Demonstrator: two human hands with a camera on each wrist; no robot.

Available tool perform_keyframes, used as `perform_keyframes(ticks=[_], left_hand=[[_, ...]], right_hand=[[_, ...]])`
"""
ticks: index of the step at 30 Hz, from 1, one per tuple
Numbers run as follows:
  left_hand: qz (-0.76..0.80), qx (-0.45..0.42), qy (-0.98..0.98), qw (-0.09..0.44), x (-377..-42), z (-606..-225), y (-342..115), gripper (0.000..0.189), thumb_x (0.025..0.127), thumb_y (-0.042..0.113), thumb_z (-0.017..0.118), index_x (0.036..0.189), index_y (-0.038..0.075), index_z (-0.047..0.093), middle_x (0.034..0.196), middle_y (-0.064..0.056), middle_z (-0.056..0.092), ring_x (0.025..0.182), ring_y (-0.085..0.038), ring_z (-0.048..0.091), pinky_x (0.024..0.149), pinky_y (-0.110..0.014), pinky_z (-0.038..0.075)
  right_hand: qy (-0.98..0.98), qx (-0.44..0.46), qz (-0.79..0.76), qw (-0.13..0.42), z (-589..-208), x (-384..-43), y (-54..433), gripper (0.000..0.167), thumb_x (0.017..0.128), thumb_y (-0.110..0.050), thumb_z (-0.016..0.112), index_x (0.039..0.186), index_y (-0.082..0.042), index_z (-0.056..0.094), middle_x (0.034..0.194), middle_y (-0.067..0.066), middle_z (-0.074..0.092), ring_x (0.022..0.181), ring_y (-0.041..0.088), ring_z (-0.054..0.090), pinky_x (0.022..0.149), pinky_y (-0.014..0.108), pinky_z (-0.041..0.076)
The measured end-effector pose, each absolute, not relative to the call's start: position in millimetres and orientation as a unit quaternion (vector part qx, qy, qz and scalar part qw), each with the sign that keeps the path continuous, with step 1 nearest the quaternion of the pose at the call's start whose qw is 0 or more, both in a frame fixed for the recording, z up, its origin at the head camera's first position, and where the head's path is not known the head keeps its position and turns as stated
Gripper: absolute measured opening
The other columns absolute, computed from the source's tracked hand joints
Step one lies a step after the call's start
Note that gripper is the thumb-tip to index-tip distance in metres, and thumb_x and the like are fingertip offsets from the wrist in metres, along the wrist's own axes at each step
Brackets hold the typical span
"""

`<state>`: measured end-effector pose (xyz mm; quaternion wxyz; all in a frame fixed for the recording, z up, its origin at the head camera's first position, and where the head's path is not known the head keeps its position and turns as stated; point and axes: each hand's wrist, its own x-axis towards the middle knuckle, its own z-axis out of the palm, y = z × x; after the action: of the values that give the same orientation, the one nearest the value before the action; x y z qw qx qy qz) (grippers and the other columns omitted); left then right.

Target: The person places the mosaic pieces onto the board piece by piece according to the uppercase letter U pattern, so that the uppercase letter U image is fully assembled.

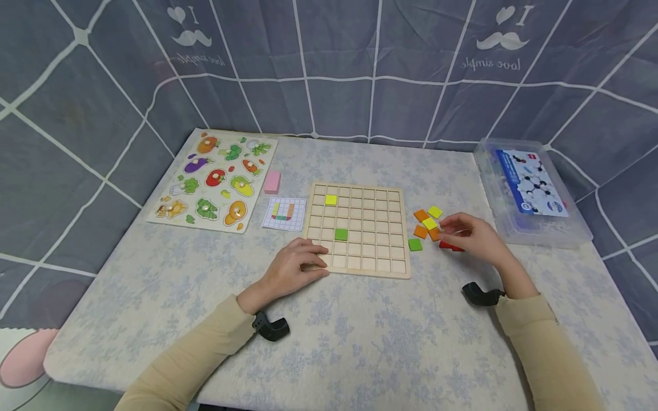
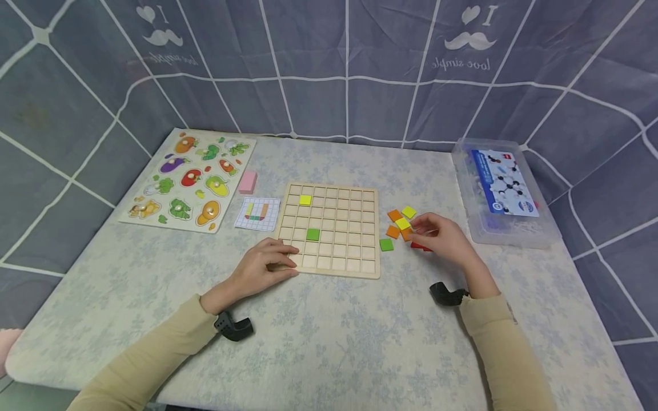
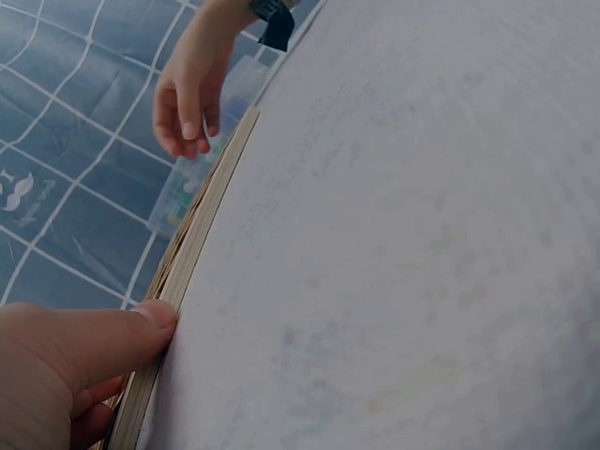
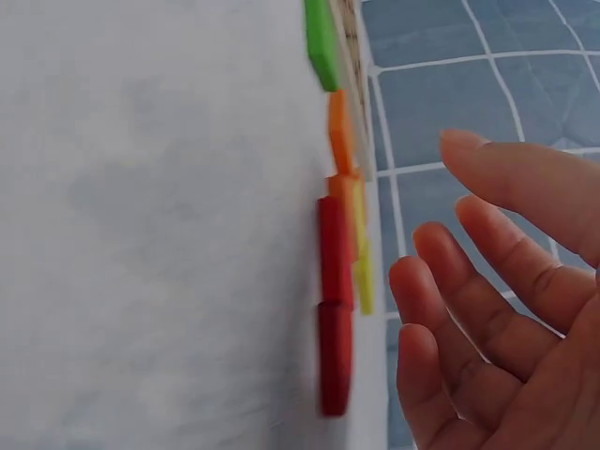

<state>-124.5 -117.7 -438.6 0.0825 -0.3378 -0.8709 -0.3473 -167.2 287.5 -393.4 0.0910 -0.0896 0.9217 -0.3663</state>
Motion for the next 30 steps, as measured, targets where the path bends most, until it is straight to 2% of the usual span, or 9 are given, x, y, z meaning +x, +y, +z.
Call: perform_keyframes(ticks=[3, 9, 11, 22, 30], left_hand=[[-0.348, -0.337, -0.871, 0.082, -124.5, -438.6, -117.7, 0.011, 0.077, 0.021, 0.078, 0.083, 0.012, 0.076, 0.110, -0.003, 0.067, 0.108, -0.022, 0.055, 0.099, -0.032, 0.039], [-0.348, -0.335, -0.872, 0.081, -124.2, -437.4, -117.6, 0.011, 0.077, 0.021, 0.078, 0.084, 0.012, 0.076, 0.110, -0.003, 0.067, 0.108, -0.022, 0.054, 0.098, -0.033, 0.040], [-0.349, -0.336, -0.871, 0.083, -124.4, -437.6, -117.6, 0.011, 0.077, 0.021, 0.078, 0.084, 0.012, 0.076, 0.110, -0.003, 0.067, 0.108, -0.023, 0.054, 0.098, -0.032, 0.040], [-0.350, -0.337, -0.870, 0.087, -124.4, -439.9, -117.3, 0.011, 0.077, 0.021, 0.079, 0.083, 0.013, 0.076, 0.110, -0.002, 0.067, 0.107, -0.022, 0.054, 0.097, -0.032, 0.041], [-0.350, -0.339, -0.868, 0.090, -125.3, -440.1, -117.6, 0.011, 0.077, 0.021, 0.079, 0.083, 0.013, 0.076, 0.110, -0.002, 0.068, 0.107, -0.021, 0.055, 0.098, -0.032, 0.040]], right_hand=[[0.923, -0.086, -0.364, 0.091, -398.8, -165.8, 290.7, 0.040, 0.088, -0.027, 0.067, 0.115, 0.002, 0.058, 0.110, 0.019, 0.061, 0.097, 0.030, 0.057, 0.079, 0.029, 0.049], [0.922, -0.072, -0.371, 0.084, -409.3, -164.3, 295.3, 0.051, 0.084, -0.036, 0.071, 0.116, 0.001, 0.057, 0.112, 0.020, 0.060, 0.101, 0.032, 0.056, 0.087, 0.046, 0.045], [0.921, -0.069, -0.373, 0.082, -411.2, -163.7, 295.4, 0.054, 0.082, -0.038, 0.072, 0.117, 0.001, 0.057, 0.112, 0.020, 0.059, 0.101, 0.032, 0.055, 0.088, 0.047, 0.044], [0.928, -0.067, -0.362, 0.062, -419.1, -163.0, 296.7, 0.058, 0.079, -0.038, 0.076, 0.118, 0.000, 0.056, 0.109, 0.017, 0.060, 0.096, 0.028, 0.054, 0.082, 0.037, 0.043], [0.934, -0.068, -0.348, 0.053, -421.3, -162.6, 296.2, 0.058, 0.077, -0.036, 0.078, 0.116, 0.001, 0.057, 0.103, 0.015, 0.059, 0.086, 0.025, 0.052, 0.070, 0.026, 0.043]])
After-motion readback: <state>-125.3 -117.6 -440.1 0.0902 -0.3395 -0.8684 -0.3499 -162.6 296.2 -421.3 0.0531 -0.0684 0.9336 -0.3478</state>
